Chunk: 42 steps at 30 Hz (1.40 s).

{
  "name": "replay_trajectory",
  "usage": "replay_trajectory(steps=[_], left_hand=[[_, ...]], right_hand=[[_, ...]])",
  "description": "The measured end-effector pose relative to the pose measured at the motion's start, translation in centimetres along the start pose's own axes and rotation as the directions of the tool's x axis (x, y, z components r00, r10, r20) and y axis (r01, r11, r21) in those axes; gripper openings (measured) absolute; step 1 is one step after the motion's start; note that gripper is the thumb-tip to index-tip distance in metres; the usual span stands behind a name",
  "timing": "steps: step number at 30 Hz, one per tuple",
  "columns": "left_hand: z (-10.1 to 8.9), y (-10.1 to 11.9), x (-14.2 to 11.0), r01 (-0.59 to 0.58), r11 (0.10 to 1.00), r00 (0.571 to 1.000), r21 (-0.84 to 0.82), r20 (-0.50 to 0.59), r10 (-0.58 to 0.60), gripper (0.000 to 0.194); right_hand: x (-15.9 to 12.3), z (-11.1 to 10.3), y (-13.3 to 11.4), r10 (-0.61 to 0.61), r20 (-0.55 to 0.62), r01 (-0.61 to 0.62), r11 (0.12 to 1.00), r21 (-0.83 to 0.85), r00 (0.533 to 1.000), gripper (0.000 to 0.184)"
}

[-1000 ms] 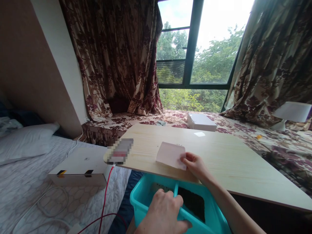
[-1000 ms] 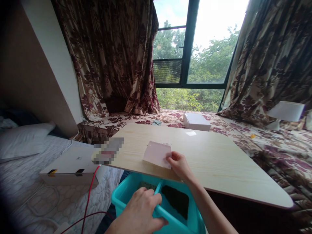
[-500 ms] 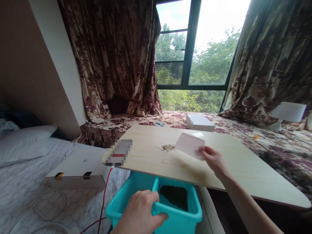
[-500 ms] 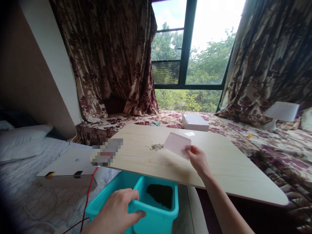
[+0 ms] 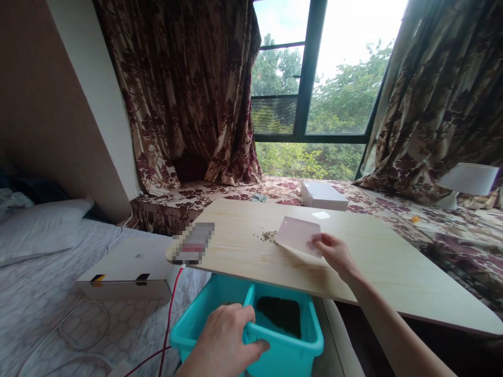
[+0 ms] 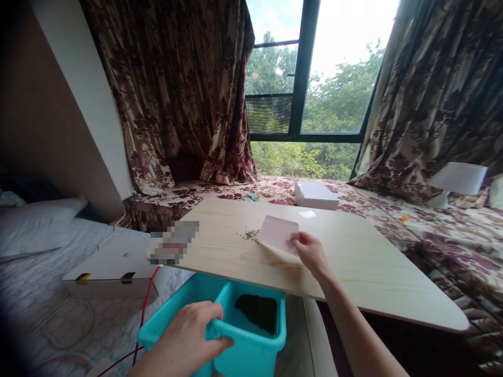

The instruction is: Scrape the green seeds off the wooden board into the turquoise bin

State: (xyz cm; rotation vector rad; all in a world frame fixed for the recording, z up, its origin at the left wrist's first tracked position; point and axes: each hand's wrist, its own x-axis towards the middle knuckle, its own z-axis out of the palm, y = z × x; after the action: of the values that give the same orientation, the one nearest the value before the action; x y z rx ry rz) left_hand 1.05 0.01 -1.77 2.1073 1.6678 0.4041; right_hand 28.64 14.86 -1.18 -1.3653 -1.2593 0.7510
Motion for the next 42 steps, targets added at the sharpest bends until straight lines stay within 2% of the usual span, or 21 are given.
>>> replay_trajectory(steps=[10,15,20,28,37,42], left_hand=[[-1.1,-0.3,-0.2,0.053,0.999,0.998,0.000,0.015,-0.053,0.016],[-1.1,-1.0,-0.3,0.039,0.999,0.999,-0.015,-0.006,-0.039,0.020],[-1.2,-0.9,-0.2,0.055,0.998,0.998,-0.009,-0.008,-0.055,0.016],[-1.3,-0.8,0.2,0.072,0.994,0.994,0.077,0.079,-0.078,0.012],[-1.2,-0.8,0.3,0.079,0.994,0.994,0.079,0.071,-0.085,0.012],[-1.1,-1.0,0.2,0.063,0.997,0.997,0.048,0.032,-0.064,0.011]], right_hand=[[-0.3,0.4,-0.4,-0.010,0.034,0.010,1.000,0.006,0.999,0.020],[-1.1,-0.6,-1.0,-0.013,0.050,0.012,1.000,0.027,0.999,0.022],[-2.0,-1.3,-0.9,0.017,0.059,-0.019,0.999,0.040,0.998,0.023],[-1.8,-0.4,-0.2,-0.007,0.035,0.006,1.000,0.025,0.999,0.025],[-2.0,-0.7,-0.6,-0.004,0.082,0.001,1.000,0.029,0.997,0.023],[-1.3,-0.1,0.5,0.012,0.071,-0.016,0.998,0.058,0.997,0.028]])
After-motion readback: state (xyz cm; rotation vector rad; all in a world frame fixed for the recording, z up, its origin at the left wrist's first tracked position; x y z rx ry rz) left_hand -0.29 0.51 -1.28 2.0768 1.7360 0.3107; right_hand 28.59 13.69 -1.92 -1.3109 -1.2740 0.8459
